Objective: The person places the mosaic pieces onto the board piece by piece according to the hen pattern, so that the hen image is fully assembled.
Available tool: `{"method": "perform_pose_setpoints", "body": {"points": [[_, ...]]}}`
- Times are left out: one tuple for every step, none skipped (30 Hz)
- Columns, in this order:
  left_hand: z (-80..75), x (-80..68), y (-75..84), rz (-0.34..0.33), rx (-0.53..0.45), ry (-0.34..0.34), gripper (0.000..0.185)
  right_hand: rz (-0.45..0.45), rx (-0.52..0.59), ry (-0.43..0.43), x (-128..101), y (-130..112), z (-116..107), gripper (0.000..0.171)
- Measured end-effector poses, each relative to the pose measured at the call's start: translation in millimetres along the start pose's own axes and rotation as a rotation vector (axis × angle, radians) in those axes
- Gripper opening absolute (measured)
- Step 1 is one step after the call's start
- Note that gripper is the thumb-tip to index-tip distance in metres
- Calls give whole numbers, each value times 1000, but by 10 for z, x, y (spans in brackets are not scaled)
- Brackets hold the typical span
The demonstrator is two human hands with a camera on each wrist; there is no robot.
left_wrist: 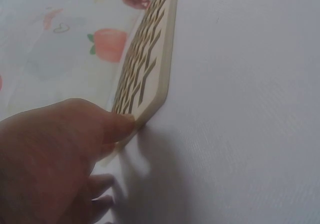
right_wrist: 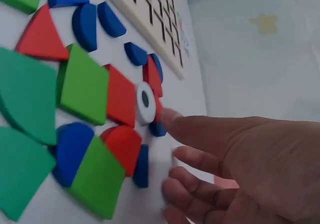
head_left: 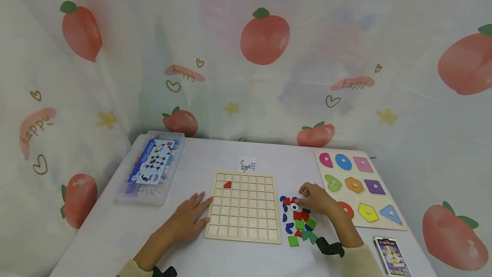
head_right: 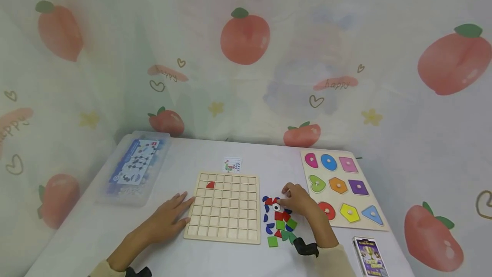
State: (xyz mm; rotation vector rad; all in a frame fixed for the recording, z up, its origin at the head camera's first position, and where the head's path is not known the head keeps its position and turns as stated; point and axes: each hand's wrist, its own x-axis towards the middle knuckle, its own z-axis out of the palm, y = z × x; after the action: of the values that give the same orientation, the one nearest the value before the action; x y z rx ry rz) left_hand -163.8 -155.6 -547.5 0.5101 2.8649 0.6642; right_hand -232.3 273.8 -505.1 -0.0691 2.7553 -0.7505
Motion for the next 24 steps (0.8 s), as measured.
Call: {"method": "perform_pose_setpoints", "body": {"points": [[-6,-7,7,1,-3,1,62,8,8,-3,2,26,2,33],[-7,-11,9,0,-4,-1,61,13,16,-4,8,44,6,33],[-8,-13,11,-1,-4,-2,61,17,23,-2,21,57,17,34],[-10,-16,14,-2,-7,-3,62,17,27,4,39,75,36,33],[-13,-19,18,-3,-8,-5,61,18,30,13,56,85,53,32],[-19,-21,24,0,-13,-4,61,20,33,22,74,91,70,31],[-21,-20,27,1,-14,-4,61,16,33,31,92,90,85,30],[-25,-18,30,2,-16,-2,61,8,32,42,108,85,99,29],[-32,-17,36,5,-23,0,61,2,31,53,123,76,112,28],[-32,-13,36,5,-24,1,61,-5,31,65,138,64,125,27],[-31,-9,36,6,-19,1,61,-12,28,75,149,50,135,27],[-29,-6,34,6,-16,2,61,-22,28,83,156,38,145,27],[-21,-1,29,4,-9,1,61,-29,25,89,162,26,155,26],[-15,1,25,4,-7,3,61,-37,22,94,167,20,166,26],[-8,5,21,2,0,1,62,-42,18,98,172,11,174,24],[0,8,17,-1,7,0,62,-51,14,101,178,6,185,23],[5,9,14,-1,8,1,62,-60,13,105,185,1,195,21],[9,11,11,0,8,4,62,-69,10,109,196,1,207,20],[12,12,9,-1,6,6,62,-76,7,115,207,2,220,18],[15,12,7,-1,5,8,62,-86,3,122,217,5,232,17],[14,12,8,-3,5,8,62,-90,2,129,229,5,244,17],[16,12,6,-4,5,8,62,-95,1,136,243,10,255,17],[15,12,6,-3,7,8,62,-97,1,143,255,14,265,18],[11,11,8,-2,7,8,62,-99,-1,148,267,20,275,18]]}}
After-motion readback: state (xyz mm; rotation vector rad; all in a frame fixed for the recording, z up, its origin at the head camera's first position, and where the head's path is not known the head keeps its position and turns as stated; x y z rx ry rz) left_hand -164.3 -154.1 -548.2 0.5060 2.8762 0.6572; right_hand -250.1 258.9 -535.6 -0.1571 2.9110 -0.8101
